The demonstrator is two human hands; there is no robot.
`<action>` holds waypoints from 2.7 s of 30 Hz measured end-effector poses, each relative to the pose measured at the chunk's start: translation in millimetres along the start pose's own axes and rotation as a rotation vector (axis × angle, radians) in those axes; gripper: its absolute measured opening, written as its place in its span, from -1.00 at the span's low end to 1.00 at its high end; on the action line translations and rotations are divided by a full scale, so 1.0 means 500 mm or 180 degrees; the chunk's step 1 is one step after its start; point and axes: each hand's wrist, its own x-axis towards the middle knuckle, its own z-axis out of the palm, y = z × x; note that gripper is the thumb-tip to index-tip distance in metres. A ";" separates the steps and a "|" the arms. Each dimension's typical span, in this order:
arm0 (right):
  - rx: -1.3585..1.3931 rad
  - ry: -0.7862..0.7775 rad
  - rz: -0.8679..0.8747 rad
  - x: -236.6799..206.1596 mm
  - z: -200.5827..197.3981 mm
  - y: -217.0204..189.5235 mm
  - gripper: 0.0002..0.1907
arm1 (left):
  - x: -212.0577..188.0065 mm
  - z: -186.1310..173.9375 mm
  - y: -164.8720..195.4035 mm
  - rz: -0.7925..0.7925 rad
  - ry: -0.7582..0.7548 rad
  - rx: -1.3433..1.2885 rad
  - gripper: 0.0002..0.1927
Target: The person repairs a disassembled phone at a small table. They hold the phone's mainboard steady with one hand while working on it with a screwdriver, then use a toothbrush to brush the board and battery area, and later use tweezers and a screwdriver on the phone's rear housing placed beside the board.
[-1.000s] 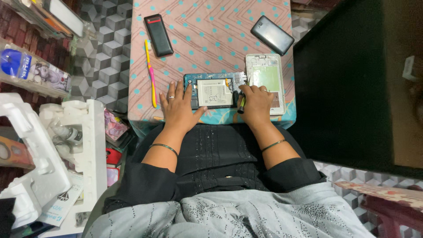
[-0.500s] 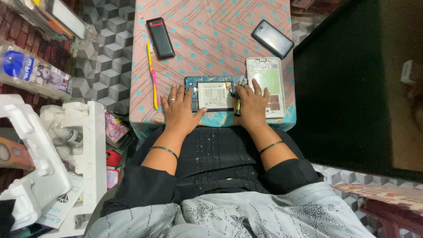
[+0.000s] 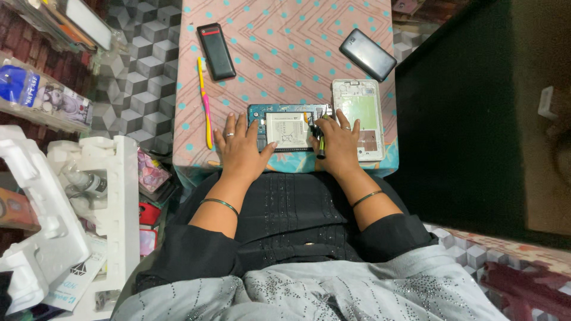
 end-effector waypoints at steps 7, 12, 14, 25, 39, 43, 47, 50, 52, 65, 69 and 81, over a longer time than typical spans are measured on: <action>0.0040 0.0079 0.0039 0.006 -0.003 -0.008 -0.56 | 0.015 -0.022 0.011 -0.0025 -0.0117 0.0082 -0.14; 0.0088 0.0080 0.0079 0.007 -0.019 -0.022 -0.60 | 0.014 -0.024 0.019 -0.0014 -0.0022 0.0213 -0.07; 0.0016 -0.0096 0.0188 0.004 -0.028 -0.027 -0.64 | 0.015 -0.021 0.019 -0.0048 -0.0023 0.0231 -0.06; -0.0305 -0.0194 -0.0100 -0.003 -0.035 -0.060 -0.66 | 0.007 0.007 0.003 0.0144 0.0159 0.0257 -0.12; 0.0599 0.0342 0.0261 0.005 -0.056 -0.046 -0.81 | 0.010 -0.006 0.009 0.0385 0.0149 0.0306 -0.22; 0.0518 0.0495 -0.0003 0.005 -0.049 -0.047 -0.82 | 0.009 -0.001 0.007 0.0370 0.0092 0.0333 -0.22; 0.0195 0.0452 -0.0155 0.006 -0.031 -0.052 -0.84 | 0.006 0.005 0.007 0.0352 0.0127 0.0210 -0.22; -0.0014 0.0346 -0.0305 0.002 -0.031 -0.051 -0.78 | 0.005 0.004 0.009 0.0323 0.0121 0.0194 -0.22; 0.0029 0.0277 -0.0189 -0.001 -0.033 -0.049 -0.74 | 0.005 0.001 0.009 0.0309 0.0097 0.0213 -0.22; -0.0275 0.0120 -0.0144 0.010 -0.017 -0.043 -0.49 | 0.000 -0.007 0.014 0.0264 0.0039 0.0254 -0.25; 0.0072 -0.0122 0.0046 0.010 -0.023 -0.042 -0.29 | -0.001 -0.007 0.013 0.0327 0.0074 0.0195 -0.25; -0.0353 0.0130 0.0868 0.026 -0.061 0.040 -0.28 | -0.014 -0.065 -0.035 -0.0212 0.0986 0.0089 -0.48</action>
